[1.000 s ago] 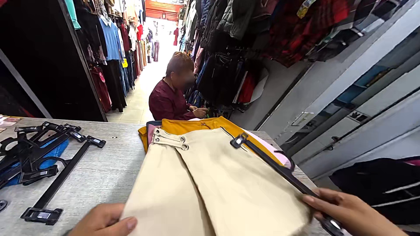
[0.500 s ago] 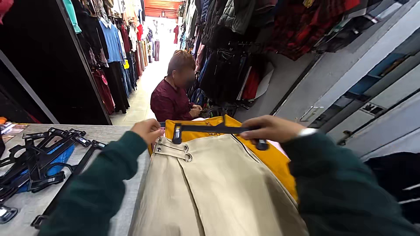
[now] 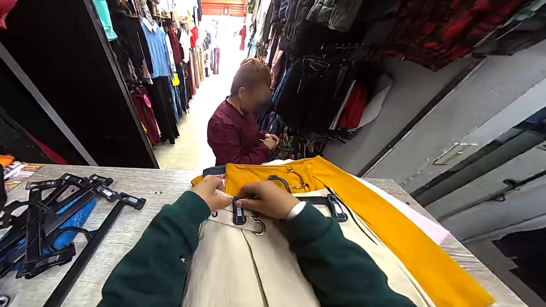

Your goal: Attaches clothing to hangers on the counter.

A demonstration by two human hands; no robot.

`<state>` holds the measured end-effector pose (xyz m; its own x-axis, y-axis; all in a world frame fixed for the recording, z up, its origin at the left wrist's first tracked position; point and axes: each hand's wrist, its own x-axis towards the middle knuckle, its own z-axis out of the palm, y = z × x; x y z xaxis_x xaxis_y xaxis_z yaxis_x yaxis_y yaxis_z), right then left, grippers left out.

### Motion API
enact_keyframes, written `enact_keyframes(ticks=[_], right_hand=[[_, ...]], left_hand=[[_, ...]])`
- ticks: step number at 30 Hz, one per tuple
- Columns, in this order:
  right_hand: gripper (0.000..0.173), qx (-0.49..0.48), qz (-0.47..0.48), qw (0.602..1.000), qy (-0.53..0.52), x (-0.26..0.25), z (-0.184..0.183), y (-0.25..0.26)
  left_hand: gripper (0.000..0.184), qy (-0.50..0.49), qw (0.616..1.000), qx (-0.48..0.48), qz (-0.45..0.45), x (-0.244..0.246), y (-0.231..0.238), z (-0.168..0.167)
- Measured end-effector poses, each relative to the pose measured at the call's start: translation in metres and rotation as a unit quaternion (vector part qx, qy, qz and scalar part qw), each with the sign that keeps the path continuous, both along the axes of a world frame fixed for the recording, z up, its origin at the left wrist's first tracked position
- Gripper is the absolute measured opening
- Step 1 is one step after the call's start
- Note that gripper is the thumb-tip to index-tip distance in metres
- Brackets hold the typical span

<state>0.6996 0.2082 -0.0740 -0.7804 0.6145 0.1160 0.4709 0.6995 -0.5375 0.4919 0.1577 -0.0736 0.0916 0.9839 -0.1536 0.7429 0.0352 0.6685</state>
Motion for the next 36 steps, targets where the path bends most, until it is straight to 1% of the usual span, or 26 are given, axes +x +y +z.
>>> enact_keyframes(ticks=[1,3,6,8,10,11,13,16,18,20,23,28,33,36], right_hand=[[0.021,-0.006,0.001,1.0,0.005,0.004,-0.002,0.002],[0.023,-0.026,-0.024,0.999,0.028,0.014,0.006,0.006],[0.027,-0.084,-0.071,0.993,0.041,0.019,0.02,0.01],[0.028,-0.094,-0.073,0.992,0.038,0.022,0.024,0.009],[0.033,-0.067,-0.055,0.995,0.041,0.026,0.03,0.007],[0.033,-0.044,-0.046,0.996,0.06,0.029,0.032,0.006],[0.026,0.004,-0.03,0.992,0.123,0.036,0.039,0.004],[0.02,0.066,-0.023,0.972,0.224,0.045,0.051,0.0],[0.018,0.088,-0.014,0.959,0.268,0.046,0.055,-0.003],[0.017,0.09,0.0,0.95,0.299,0.045,0.055,-0.003],[0.016,0.058,0.006,0.943,0.328,0.045,0.055,-0.004],[0.015,-0.003,0.014,0.947,0.32,0.038,0.05,-0.006],[0.014,-0.018,0.034,0.948,0.315,0.035,0.05,-0.01],[0.014,-0.003,0.041,0.949,0.313,0.036,0.05,-0.01]], left_hand=[[0.025,-0.006,1.0,-0.006,-0.003,0.001,-0.001,0.002],[0.022,-0.029,0.999,-0.014,-0.001,0.003,-0.002,0.003],[0.024,-0.056,0.998,-0.03,0.007,0.004,-0.001,0.004],[0.024,-0.076,0.997,-0.034,0.007,0.007,-0.004,0.006],[0.021,-0.098,0.995,-0.016,-0.006,0.011,-0.01,0.015],[0.02,-0.115,0.993,0.007,-0.021,0.011,-0.015,0.019],[0.019,-0.144,0.986,0.063,-0.061,0.012,-0.024,0.025],[0.019,-0.152,0.974,0.138,-0.101,0.014,-0.036,0.031],[0.022,-0.148,0.971,0.163,-0.09,0.019,-0.045,0.038],[0.026,-0.145,0.971,0.181,-0.058,0.025,-0.054,0.043],[0.027,-0.13,0.968,0.211,-0.032,0.029,-0.06,0.046],[0.022,-0.096,0.964,0.249,0.004,0.033,-0.068,0.049],[0.022,-0.071,0.959,0.273,0.027,0.032,-0.068,0.049],[0.019,-0.069,0.959,0.271,0.052,0.033,-0.068,0.05]])
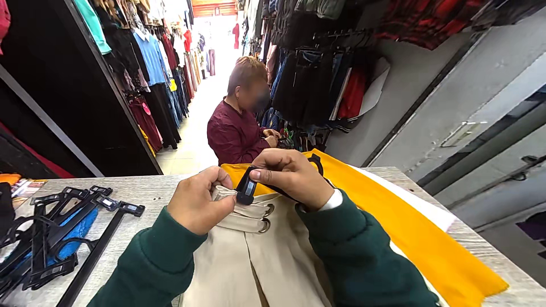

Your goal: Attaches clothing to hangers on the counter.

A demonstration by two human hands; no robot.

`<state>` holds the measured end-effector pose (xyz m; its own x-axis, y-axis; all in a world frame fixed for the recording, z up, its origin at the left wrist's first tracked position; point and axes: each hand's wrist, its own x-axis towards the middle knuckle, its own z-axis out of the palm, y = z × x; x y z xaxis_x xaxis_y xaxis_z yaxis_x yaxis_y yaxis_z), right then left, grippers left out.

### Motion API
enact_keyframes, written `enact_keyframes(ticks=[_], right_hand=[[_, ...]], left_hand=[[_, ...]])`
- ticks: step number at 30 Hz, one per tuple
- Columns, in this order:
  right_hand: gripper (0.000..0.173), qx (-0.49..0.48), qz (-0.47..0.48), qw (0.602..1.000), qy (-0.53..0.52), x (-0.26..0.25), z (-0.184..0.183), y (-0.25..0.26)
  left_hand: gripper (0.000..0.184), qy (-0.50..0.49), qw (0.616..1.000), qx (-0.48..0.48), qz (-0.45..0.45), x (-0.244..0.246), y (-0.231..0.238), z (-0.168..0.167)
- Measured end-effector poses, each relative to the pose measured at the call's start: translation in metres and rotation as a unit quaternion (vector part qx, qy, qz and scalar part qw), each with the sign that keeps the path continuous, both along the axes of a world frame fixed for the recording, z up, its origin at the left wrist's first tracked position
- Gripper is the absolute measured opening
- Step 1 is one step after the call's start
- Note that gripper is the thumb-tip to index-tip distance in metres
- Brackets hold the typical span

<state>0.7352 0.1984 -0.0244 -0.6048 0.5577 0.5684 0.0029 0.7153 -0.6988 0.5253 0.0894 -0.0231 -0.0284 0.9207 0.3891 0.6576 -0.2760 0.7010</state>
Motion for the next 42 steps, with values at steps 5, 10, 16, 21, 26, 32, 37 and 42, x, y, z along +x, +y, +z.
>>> enact_keyframes(ticks=[5,10,16,21,26,32,37,42], right_hand=[[0.017,0.104,-0.009,0.995,-0.011,-0.013,-0.008,-0.01],[0.016,0.142,-0.033,0.986,-0.078,-0.019,-0.009,-0.011],[0.025,0.182,-0.125,0.974,-0.057,0.048,0.044,-0.024],[0.024,0.091,-0.249,0.961,-0.077,0.12,0.039,-0.006],[0.023,-0.043,-0.301,0.921,-0.243,0.161,-0.028,0.013],[0.035,-0.161,-0.29,0.901,-0.279,0.151,-0.048,0.035],[0.036,-0.244,-0.259,0.911,-0.21,0.148,-0.057,0.041],[0.022,-0.293,-0.189,0.928,-0.133,0.148,-0.053,0.038]], left_hand=[[0.016,-0.075,0.997,-0.017,0.01,-0.001,0.004,0.001],[0.017,-0.067,0.997,-0.044,0.005,-0.009,0.01,-0.002],[0.022,0.112,0.981,-0.153,0.031,-0.025,0.046,-0.036],[0.026,0.191,0.977,-0.093,0.015,-0.02,0.037,-0.021],[0.022,0.239,0.953,-0.001,-0.186,0.067,0.036,0.032],[0.045,0.284,0.923,-0.151,-0.213,0.17,0.128,-0.003],[0.032,0.255,0.929,-0.144,-0.228,0.176,0.144,-0.027],[0.034,0.168,0.968,-0.063,-0.176,0.166,0.125,-0.012]])
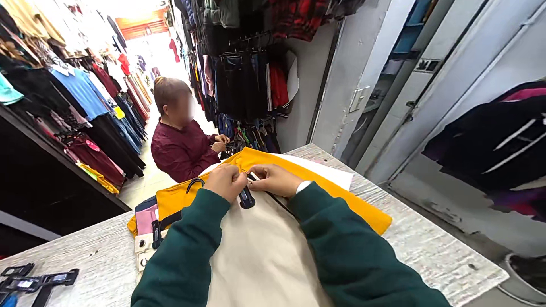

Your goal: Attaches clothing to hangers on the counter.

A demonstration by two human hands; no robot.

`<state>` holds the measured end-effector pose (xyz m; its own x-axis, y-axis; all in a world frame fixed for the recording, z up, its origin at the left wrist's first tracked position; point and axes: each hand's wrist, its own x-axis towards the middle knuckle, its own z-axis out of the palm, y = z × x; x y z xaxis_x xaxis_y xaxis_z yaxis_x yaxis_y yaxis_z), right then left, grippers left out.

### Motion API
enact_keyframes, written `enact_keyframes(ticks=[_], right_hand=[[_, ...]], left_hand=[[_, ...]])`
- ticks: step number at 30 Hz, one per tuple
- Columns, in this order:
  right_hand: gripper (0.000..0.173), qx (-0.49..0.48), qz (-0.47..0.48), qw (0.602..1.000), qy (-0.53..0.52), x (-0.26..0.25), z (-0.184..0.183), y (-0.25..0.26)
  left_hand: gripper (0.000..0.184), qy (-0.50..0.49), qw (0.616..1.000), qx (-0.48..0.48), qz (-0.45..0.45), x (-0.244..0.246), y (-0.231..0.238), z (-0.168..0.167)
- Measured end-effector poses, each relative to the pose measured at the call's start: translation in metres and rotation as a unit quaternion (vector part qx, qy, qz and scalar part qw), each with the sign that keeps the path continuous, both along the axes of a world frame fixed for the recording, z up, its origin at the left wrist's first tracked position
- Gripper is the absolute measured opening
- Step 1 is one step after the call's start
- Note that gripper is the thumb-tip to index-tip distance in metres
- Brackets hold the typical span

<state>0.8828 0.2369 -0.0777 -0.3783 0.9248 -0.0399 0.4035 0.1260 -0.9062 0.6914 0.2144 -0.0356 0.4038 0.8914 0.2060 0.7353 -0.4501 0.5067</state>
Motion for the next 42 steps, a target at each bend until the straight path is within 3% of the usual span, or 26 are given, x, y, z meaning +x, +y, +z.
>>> enact_keyframes(ticks=[4,8,11,16,21,30,35,42], right_hand=[[0.029,0.007,0.021,1.0,0.011,-0.005,0.01,-0.009],[0.022,0.027,0.044,0.999,0.005,-0.007,0.021,-0.016],[0.018,0.052,0.077,0.995,-0.021,-0.004,0.034,-0.025],[0.015,0.13,0.095,0.985,-0.067,-0.005,0.044,-0.04],[0.012,0.216,0.082,0.967,-0.11,-0.002,0.045,-0.042],[0.006,0.293,0.078,0.947,-0.104,-0.006,0.04,-0.044],[0.008,0.266,0.042,0.952,-0.146,-0.012,0.036,-0.042],[0.003,0.267,0.086,0.955,-0.098,-0.01,0.04,-0.045]], left_hand=[[0.035,-0.069,0.993,0.095,0.0,-0.016,-0.005,-0.004],[0.036,-0.108,0.978,0.171,0.05,-0.022,-0.005,0.0],[0.012,-0.146,0.978,0.141,0.045,-0.03,-0.004,0.004],[0.035,-0.118,0.956,0.27,0.008,-0.029,-0.004,0.0],[0.044,-0.116,0.927,0.356,0.028,-0.027,-0.006,0.005],[0.055,-0.141,0.924,0.354,0.025,-0.023,-0.006,-0.001],[0.055,-0.135,0.928,0.346,0.043,-0.024,-0.007,0.0],[0.054,-0.127,0.928,0.346,0.056,-0.022,-0.007,-0.001]])
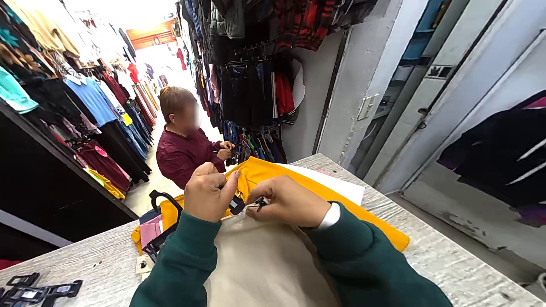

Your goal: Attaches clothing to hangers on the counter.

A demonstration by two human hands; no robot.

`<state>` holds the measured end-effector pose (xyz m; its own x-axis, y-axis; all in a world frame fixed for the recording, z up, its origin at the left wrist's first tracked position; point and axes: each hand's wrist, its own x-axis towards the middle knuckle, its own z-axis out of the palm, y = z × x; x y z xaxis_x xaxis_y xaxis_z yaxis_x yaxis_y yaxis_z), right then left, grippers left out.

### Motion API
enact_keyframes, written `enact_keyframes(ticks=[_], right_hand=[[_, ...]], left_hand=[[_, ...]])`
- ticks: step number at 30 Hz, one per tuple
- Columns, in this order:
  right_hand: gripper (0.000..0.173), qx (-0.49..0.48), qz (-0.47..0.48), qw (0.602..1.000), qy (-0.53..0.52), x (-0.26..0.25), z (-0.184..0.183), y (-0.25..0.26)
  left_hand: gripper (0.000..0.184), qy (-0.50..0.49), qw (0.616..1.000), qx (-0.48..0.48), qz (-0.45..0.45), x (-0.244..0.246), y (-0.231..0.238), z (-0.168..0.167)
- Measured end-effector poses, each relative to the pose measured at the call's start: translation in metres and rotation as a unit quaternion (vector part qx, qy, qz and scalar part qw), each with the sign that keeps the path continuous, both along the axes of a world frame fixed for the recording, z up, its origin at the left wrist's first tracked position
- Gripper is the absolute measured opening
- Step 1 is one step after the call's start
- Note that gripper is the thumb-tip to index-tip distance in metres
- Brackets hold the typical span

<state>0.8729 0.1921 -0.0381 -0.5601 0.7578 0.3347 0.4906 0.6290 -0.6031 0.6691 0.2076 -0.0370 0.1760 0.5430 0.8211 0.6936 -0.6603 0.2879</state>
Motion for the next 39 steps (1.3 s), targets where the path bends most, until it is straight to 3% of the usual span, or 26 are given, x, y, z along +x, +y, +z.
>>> enact_keyframes(ticks=[10,17,24,28,30,34,37,39], right_hand=[[0.006,-0.018,-0.082,0.996,-0.02,-0.012,0.0,-0.002],[0.004,-0.009,-0.049,0.999,0.0,-0.008,0.0,-0.002],[0.007,0.15,-0.051,0.986,0.052,-0.013,-0.008,-0.002],[0.008,0.181,-0.073,0.978,0.076,-0.018,-0.01,-0.003],[0.008,0.162,-0.071,0.98,0.089,-0.015,-0.009,-0.001],[0.006,0.014,-0.048,0.993,0.107,0.0,0.002,-0.001],[0.01,-0.082,-0.037,0.992,0.09,0.004,0.004,-0.002],[0.01,-0.078,-0.029,0.995,0.057,0.005,0.005,-0.003]], left_hand=[[0.054,0.015,1.0,0.005,0.017,0.0,0.001,-0.001],[0.054,0.018,0.999,0.009,0.031,0.002,0.001,-0.002],[0.052,0.05,0.998,-0.038,0.023,0.002,0.002,-0.007],[0.052,0.057,0.997,-0.049,0.023,0.005,0.002,-0.008],[0.053,0.048,0.997,-0.056,0.028,0.004,0.002,-0.005],[0.05,0.036,0.994,-0.104,-0.005,-0.009,-0.004,0.009],[0.035,0.082,0.99,-0.08,-0.079,-0.023,-0.008,0.018],[0.021,0.108,0.978,-0.109,-0.144,-0.036,-0.012,0.024]])
